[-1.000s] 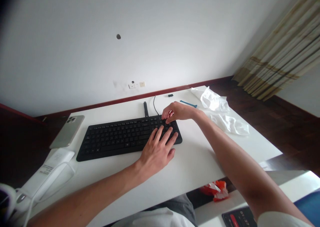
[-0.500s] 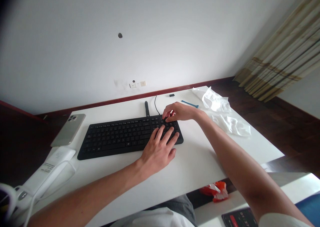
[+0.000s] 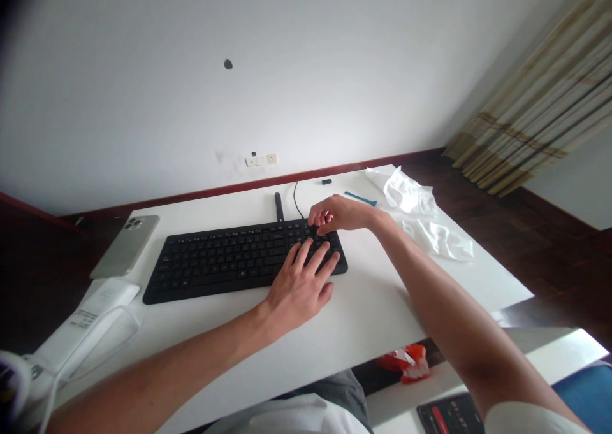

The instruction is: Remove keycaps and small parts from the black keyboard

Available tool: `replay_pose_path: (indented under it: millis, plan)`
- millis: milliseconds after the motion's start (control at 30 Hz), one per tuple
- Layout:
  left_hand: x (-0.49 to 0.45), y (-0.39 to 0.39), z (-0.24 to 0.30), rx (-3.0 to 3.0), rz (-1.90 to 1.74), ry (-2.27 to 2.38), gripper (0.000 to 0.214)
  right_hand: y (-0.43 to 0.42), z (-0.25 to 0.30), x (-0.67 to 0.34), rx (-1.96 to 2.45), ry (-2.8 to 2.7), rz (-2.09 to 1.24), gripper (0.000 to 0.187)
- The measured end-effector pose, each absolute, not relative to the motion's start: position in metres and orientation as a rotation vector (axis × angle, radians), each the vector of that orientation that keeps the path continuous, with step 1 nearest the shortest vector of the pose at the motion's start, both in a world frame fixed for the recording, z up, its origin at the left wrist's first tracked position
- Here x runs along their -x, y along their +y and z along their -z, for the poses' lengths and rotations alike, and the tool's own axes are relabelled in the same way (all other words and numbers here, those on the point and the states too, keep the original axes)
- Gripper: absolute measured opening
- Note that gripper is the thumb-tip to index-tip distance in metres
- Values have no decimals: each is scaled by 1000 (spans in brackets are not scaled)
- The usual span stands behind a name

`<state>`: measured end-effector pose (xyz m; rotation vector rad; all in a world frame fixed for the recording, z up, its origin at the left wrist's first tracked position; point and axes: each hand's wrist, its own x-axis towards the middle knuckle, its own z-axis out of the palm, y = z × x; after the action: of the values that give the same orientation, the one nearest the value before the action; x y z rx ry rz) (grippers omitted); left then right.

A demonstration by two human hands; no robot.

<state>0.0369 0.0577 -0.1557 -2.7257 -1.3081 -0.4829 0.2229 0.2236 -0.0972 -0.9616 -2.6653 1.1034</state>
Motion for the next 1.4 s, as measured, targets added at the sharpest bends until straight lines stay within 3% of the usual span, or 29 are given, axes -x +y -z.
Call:
replay_pose_path:
  millis: [1400]
  plan:
    - [-36, 59, 153, 2750, 488, -1317, 52, 219, 93, -220, 1031, -2684, -1060, 14]
